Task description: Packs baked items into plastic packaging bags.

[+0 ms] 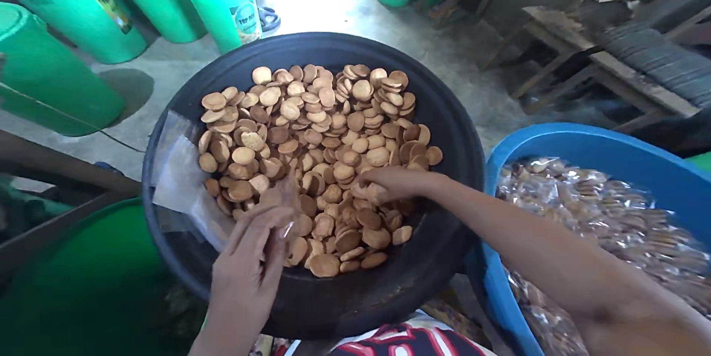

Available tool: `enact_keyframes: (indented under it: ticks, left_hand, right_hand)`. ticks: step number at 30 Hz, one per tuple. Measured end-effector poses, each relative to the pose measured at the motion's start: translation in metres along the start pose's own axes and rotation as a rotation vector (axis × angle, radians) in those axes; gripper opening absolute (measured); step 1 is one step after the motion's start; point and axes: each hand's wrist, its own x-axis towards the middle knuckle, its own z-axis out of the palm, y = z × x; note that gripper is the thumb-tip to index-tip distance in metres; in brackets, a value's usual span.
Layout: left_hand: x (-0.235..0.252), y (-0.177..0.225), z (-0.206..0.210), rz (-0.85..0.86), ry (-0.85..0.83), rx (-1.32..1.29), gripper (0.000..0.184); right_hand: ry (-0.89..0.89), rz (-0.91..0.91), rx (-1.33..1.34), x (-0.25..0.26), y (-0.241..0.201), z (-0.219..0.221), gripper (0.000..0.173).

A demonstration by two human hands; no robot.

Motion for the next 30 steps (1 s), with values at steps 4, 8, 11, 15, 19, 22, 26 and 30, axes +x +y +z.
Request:
enact_keyframes:
  ticks: [4, 8, 11, 15, 19, 22, 26, 30]
  left_hand:
    - [0.009, 0.008, 0.007, 0.029, 0.006, -0.014, 0.022]
    - [0.015, 0.011, 0.012, 0.015, 0.040, -0.017, 0.024]
    - [0.017, 0.008, 0.014, 0.040, 0.048, 0.036, 0.026]
    - [0.018, 0.000, 0.021, 0.109, 0.049, 0.172, 0.029]
    - [0.020, -0.005, 0.030, 0.126, -0.036, 0.209, 0.031]
    - [0.020, -0.008, 0.033, 0.104, -0.149, 0.231, 0.030]
    - [0.034, 0.000, 0.037, -0.043, -0.366, 0.194, 0.024]
    - [0.068, 0.026, 0.044, -0.214, -0.558, 0.166, 0.034]
  right_hand:
    - [0.072, 0.033, 0.293, 0.011, 0.004, -0.019, 0.046]
    - [0.027, 0.143, 0.122, 0.034, -0.006, -0.006, 0.047]
    - [-0.104, 0.178, -0.113, 0.040, -0.022, -0.002, 0.053]
    - [-0.131, 0.121, -0.072, 0.036, -0.021, -0.006, 0.055]
    - [-0.054, 0.031, -0.035, 0.003, -0.030, -0.005, 0.053]
    - [0.135, -0.039, 0.262, -0.033, -0.028, 0.003, 0.049]
    - [0.368, -0.246, 1.264, -0.066, -0.029, 0.015, 0.060]
    - [0.569, -0.362, 1.258, -0.075, -0.064, 0.020, 0.062]
